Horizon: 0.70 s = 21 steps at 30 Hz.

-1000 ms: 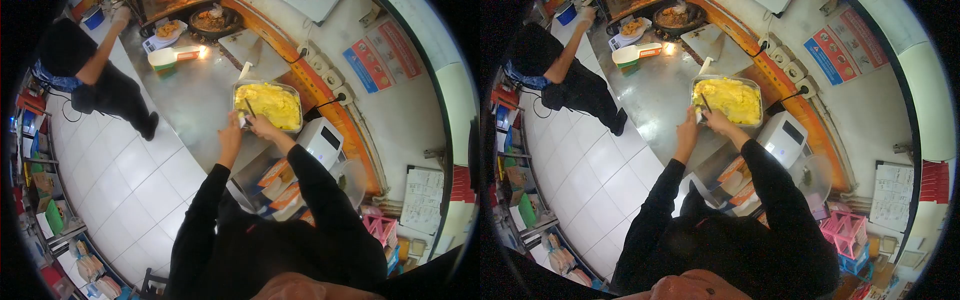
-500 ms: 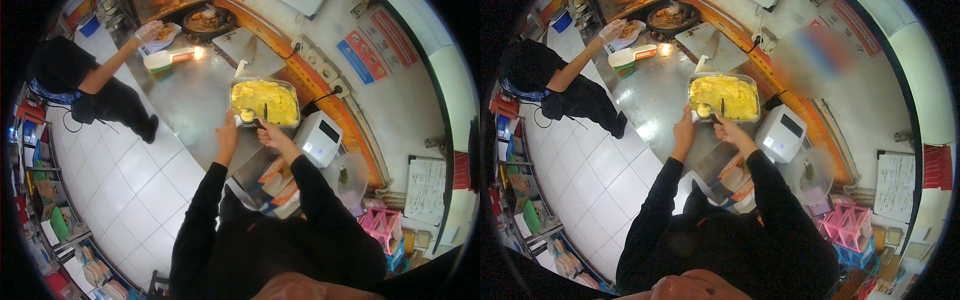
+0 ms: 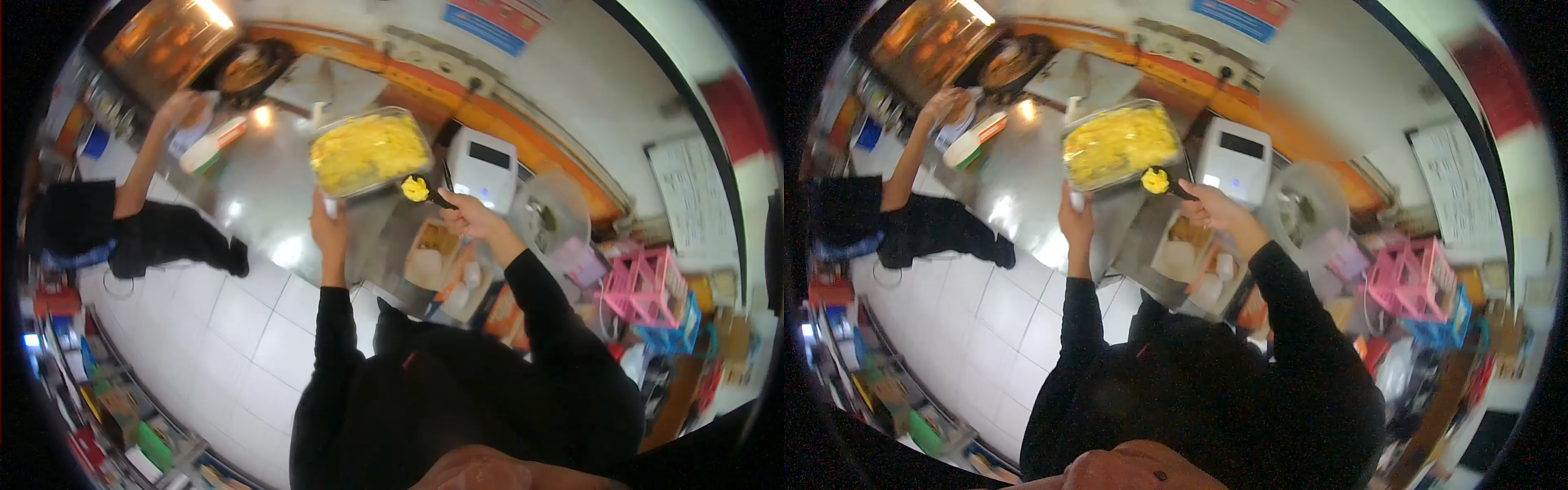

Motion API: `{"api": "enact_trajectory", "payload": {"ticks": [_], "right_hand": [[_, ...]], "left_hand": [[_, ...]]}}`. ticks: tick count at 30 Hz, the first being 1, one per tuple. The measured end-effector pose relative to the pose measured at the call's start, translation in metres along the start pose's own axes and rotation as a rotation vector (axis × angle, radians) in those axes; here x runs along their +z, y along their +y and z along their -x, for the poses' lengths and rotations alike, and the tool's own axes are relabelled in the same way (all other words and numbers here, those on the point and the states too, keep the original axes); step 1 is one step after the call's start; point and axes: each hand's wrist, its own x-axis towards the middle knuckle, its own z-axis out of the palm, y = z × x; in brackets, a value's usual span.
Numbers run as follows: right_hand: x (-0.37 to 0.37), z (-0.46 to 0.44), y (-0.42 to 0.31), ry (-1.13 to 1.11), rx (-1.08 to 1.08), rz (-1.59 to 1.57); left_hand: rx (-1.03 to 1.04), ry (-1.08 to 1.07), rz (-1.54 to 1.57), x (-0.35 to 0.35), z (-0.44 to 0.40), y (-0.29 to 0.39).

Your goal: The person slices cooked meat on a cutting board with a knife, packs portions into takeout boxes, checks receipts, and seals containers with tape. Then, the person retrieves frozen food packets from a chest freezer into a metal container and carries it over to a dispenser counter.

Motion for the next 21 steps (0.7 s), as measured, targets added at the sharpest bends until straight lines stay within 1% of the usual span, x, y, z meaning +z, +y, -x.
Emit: {"api": "enact_trajectory", "payload": {"ticks": [1, 2, 3, 5, 7, 8, 11, 13, 14, 15, 17, 18, 19, 21], "right_hand": [[-0.006, 0.029, 0.002, 0.015, -0.008, -0.032], [-0.012, 0.061, 0.007, -0.031, -0.071, -0.03], [-0.017, 0.095, 0.01, 0.073, -0.117, -0.043], [-0.028, 0.177, 0.025, 0.065, -0.199, -0.1], [-0.031, 0.268, 0.046, 0.137, -0.294, -0.144], [-0.034, 0.309, 0.063, 0.317, -0.386, -0.149], [-0.068, 0.426, 0.128, 0.5, -0.468, -0.223], [-0.103, 0.488, 0.183, 0.576, -0.499, -0.324], [-0.108, 0.505, 0.208, 0.614, -0.517, -0.367], [-0.122, 0.521, 0.235, 0.68, -0.529, -0.365], [-0.141, 0.545, 0.281, 0.809, -0.543, -0.355], [-0.138, 0.548, 0.292, 0.936, -0.538, -0.388], [-0.168, 0.551, 0.327, 0.841, -0.557, -0.4], [-0.194, 0.545, 0.362, 0.811, -0.555, -0.543]], "left_hand": [[0.055, 0.038, 0.073, 0.003, 0.009, 0.006], [0.125, 0.076, 0.032, 0.004, 0.016, 0.015], [0.194, 0.113, 0.002, 0.006, 0.028, 0.035], [-0.204, -0.067, 0.572, -0.001, 0.061, 0.103], [-0.201, -0.15, 0.847, 0.0, 0.099, 0.167], [-0.188, -0.255, 0.991, 0.005, 0.122, 0.187], [0.033, -0.543, 1.077, 0.032, 0.217, 0.242], [0.055, -0.884, 1.11, 0.035, 0.302, 0.294], [0.069, -1.049, 1.124, 0.028, 0.336, 0.315], [0.258, -1.315, 0.825, 0.026, 0.365, 0.345], [0.856, -1.358, 0.756, 0.053, 0.43, 0.381], [0.905, -1.385, 0.576, 0.072, 0.464, 0.385], [0.949, -1.404, 0.39, 0.095, 0.497, 0.379], [1.047, -1.472, -0.03, 0.147, 0.545, 0.36]]}}
